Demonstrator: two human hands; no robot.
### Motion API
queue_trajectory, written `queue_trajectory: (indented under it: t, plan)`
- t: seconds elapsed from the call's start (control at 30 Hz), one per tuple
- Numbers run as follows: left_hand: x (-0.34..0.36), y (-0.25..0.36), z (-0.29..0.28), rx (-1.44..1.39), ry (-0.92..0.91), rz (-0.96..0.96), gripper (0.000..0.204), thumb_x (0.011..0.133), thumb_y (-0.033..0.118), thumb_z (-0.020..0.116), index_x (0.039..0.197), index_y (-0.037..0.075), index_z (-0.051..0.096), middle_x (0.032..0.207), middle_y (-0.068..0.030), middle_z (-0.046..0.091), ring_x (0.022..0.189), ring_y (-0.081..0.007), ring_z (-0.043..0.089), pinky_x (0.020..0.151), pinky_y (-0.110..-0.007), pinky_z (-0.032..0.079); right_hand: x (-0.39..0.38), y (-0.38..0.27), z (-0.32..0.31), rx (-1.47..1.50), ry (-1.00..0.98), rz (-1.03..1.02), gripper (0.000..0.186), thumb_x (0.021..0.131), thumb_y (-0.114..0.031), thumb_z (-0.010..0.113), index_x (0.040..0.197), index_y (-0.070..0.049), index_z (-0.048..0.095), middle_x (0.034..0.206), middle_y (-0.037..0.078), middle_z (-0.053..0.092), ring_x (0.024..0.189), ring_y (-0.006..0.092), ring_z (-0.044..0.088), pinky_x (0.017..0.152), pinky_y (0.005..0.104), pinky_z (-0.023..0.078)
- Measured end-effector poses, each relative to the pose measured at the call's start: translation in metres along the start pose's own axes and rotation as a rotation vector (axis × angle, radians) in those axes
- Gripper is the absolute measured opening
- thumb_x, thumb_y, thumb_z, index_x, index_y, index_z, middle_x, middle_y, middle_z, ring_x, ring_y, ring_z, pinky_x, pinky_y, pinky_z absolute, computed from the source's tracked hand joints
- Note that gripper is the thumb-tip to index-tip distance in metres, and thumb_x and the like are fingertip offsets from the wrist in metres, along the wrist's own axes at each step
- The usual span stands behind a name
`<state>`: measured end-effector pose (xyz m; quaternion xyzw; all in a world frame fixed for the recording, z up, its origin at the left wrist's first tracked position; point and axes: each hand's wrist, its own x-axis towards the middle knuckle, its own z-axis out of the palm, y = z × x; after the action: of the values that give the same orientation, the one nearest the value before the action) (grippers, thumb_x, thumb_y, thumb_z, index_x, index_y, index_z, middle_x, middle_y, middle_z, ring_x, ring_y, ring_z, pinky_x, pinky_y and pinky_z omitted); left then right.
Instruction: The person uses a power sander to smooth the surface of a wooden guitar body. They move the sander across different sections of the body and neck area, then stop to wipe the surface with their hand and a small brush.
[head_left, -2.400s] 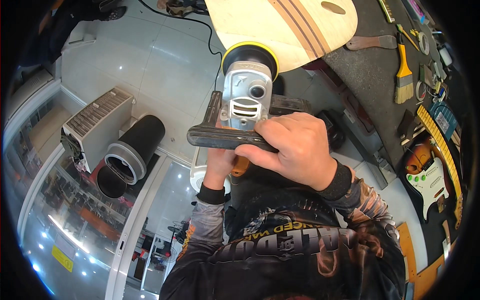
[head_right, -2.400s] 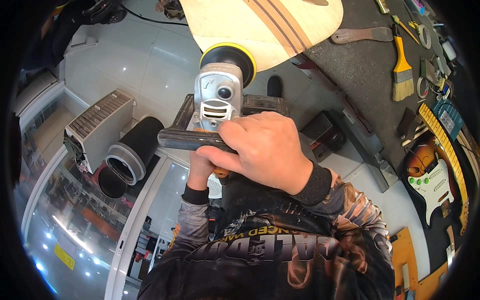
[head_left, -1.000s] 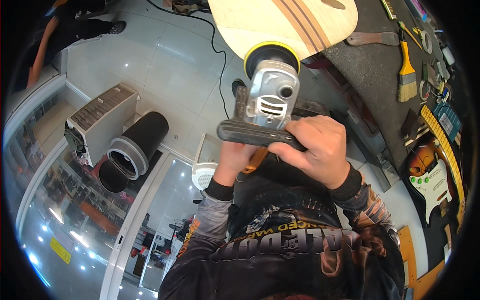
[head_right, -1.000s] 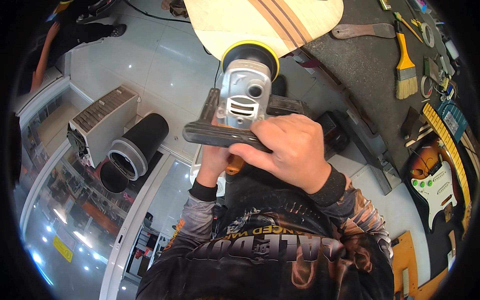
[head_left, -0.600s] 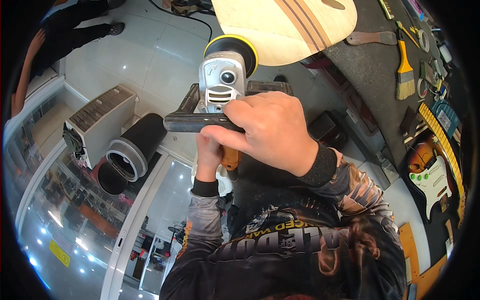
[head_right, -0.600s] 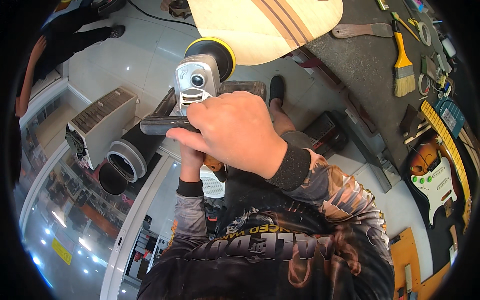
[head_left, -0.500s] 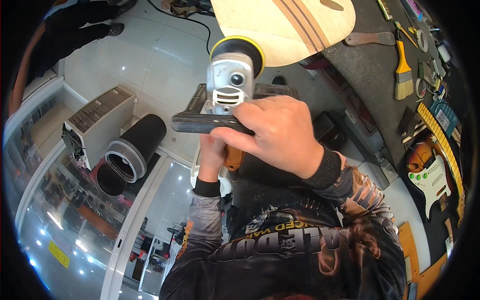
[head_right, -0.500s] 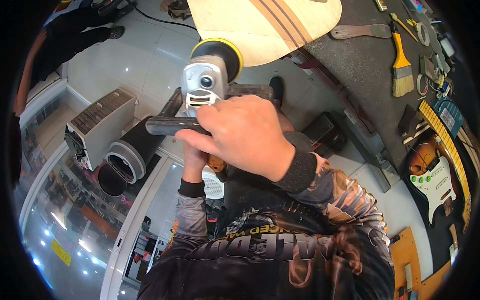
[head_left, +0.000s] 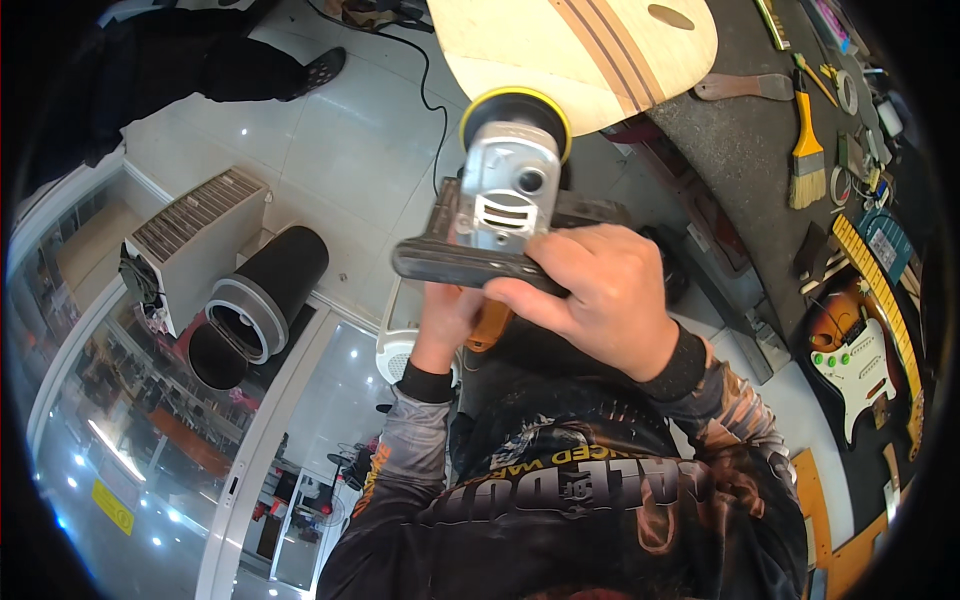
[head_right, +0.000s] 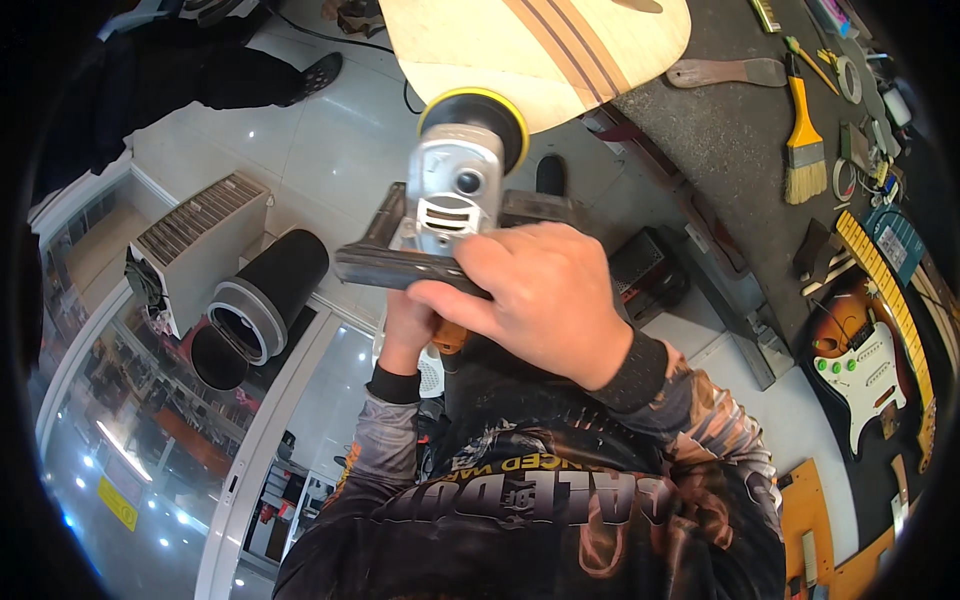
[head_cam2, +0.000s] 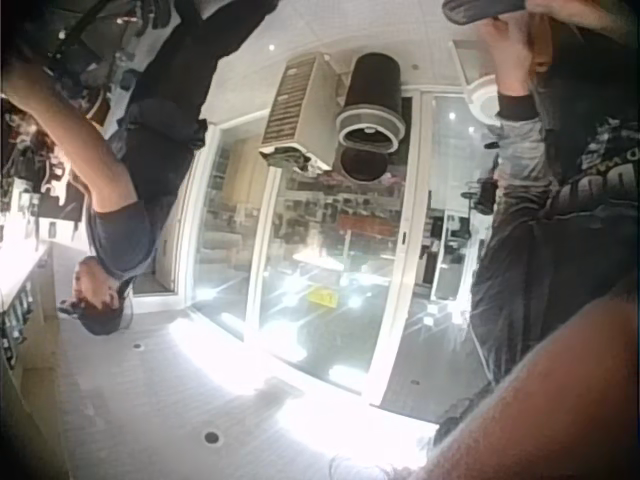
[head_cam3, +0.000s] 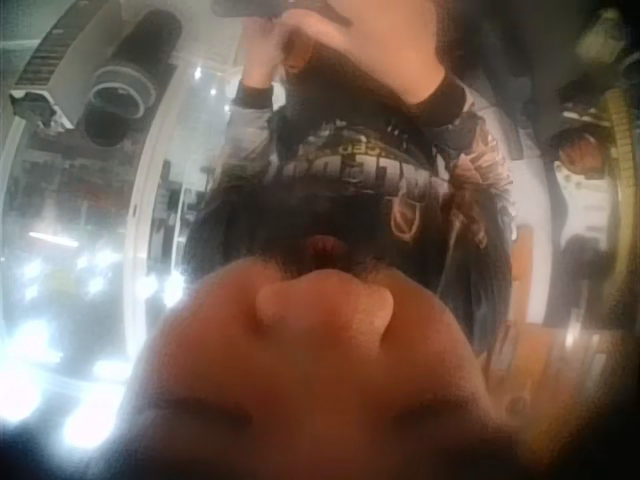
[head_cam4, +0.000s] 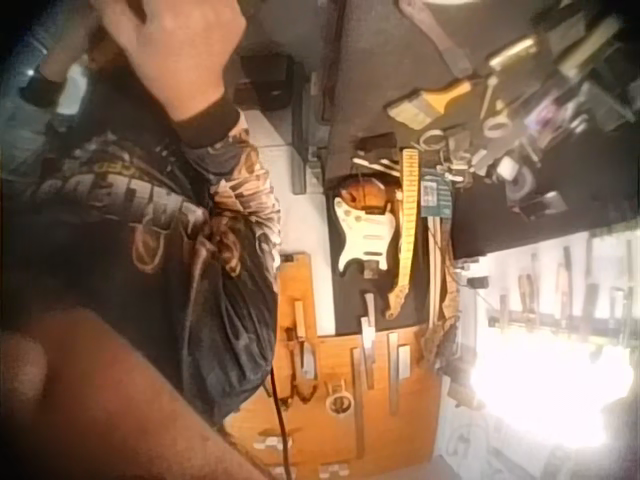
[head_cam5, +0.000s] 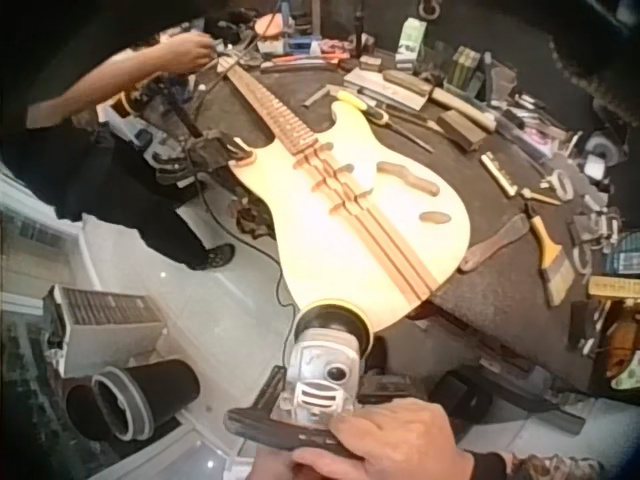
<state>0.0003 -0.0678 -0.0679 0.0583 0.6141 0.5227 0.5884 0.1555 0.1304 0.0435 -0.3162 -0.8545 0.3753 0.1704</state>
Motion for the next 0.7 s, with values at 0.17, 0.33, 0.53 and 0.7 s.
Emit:
queue_trajectory:
  t: [0.17,0.33,0.53,0.7]
  plan:
    - [-0.012,-0.01,-0.002,0.066,-0.159,0.079,0.046,0.095,0.004,0.082,0.137,-0.002,0.066,0.126,-0.0084,0.078,0.118,-0.0191,0.074,0.105,-0.038,0.059,-0.02,0.0,-0.007,0.003,-0.109,0.081,0.042,0.084,-0.04,0.097,0.092,-0.005,0.076,0.075,0.011,0.072,0.065,0.0313,0.072,0.061,0.0403,0.054]
    - [-0.004,0.008,0.005,-0.025,-0.083,0.05,0.06,0.094,-0.002,0.078,0.151,-0.004,0.058,0.132,-0.0095,0.076,0.122,-0.0187,0.071,0.108,-0.037,0.057,-0.001,-0.002,0.0,0.004,-0.092,0.036,0.042,0.084,-0.039,0.097,0.094,-0.004,0.077,0.077,0.011,0.074,0.067,0.0315,0.073,0.062,0.0405,0.055]
    - [-0.009,0.002,0.008,0.124,-0.13,0.055,0.062,0.096,0.0,0.079,0.153,-0.004,0.057,0.134,-0.01,0.075,0.125,-0.0188,0.07,0.111,-0.037,0.056,-0.013,-0.001,-0.012,0.005,-0.106,0.06,0.041,0.084,-0.038,0.097,0.095,-0.004,0.077,0.078,0.011,0.074,0.068,0.0319,0.074,0.063,0.0406,0.056]
    - [-0.004,0.008,0.003,0.177,-0.165,0.019,0.057,0.095,0.001,0.08,0.149,-0.003,0.061,0.134,-0.0097,0.075,0.124,-0.0191,0.071,0.11,-0.038,0.056,-0.004,0.003,-0.001,0.005,0.017,-0.003,0.044,0.089,-0.047,0.092,0.082,-0.011,0.07,0.065,0.006,0.065,0.058,0.0275,0.067,0.055,0.0388,0.051]
